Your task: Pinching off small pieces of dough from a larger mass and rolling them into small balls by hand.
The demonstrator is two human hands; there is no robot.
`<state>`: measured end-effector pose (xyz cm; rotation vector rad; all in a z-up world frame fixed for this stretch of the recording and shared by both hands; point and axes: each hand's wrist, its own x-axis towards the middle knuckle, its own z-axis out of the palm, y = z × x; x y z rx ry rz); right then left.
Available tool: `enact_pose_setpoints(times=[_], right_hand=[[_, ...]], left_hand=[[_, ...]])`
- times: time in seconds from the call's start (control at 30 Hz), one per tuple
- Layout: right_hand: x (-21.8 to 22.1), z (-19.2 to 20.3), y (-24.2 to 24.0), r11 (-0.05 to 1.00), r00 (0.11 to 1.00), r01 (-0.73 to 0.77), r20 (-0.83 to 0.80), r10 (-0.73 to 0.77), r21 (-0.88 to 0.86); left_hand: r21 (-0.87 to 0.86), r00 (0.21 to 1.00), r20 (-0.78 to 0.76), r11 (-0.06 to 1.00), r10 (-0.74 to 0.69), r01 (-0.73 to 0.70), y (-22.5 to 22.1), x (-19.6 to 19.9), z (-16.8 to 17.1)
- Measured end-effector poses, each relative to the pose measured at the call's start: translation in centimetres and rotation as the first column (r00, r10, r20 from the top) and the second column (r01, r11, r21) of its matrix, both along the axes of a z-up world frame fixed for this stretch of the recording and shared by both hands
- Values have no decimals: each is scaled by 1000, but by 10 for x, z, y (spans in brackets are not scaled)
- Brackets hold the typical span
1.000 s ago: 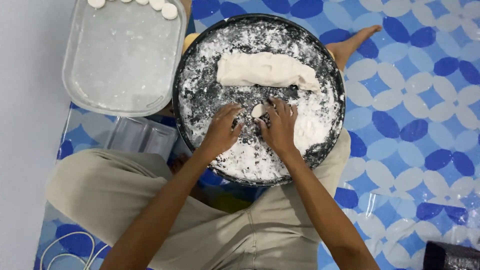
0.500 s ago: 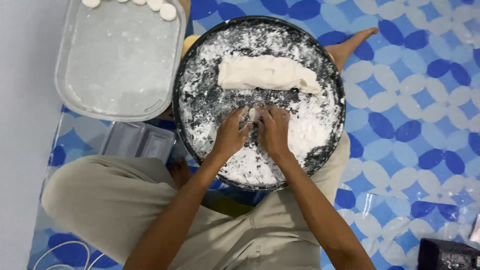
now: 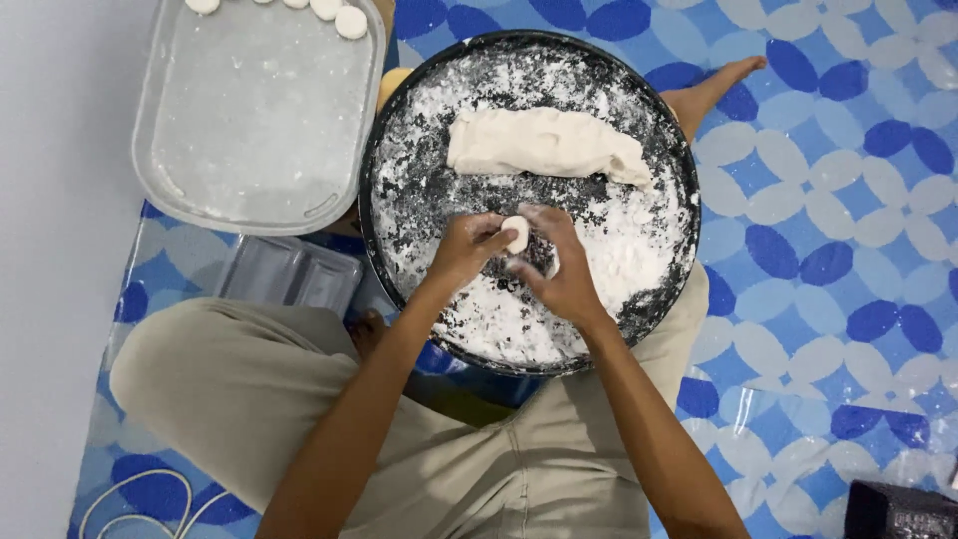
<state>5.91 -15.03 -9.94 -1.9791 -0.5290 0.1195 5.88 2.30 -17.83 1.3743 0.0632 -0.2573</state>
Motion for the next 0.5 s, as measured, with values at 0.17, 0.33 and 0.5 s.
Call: enact_pose_setpoints(times=[0.17,0.33,0.5], right_hand=[[1,-6,0,1000,987,-10,160,11,-8],[3,-16,-2,997,979,67,187,-75,46],[3,-26,-6,990,962,113,242,-130,84]], left_hand=[[-45,997,-13,996,-81,80,7,-8,40],[-92,993,-61,991,-106,100,4,-11,57],[-194,998,24,979,-54,58,3,-12,55]])
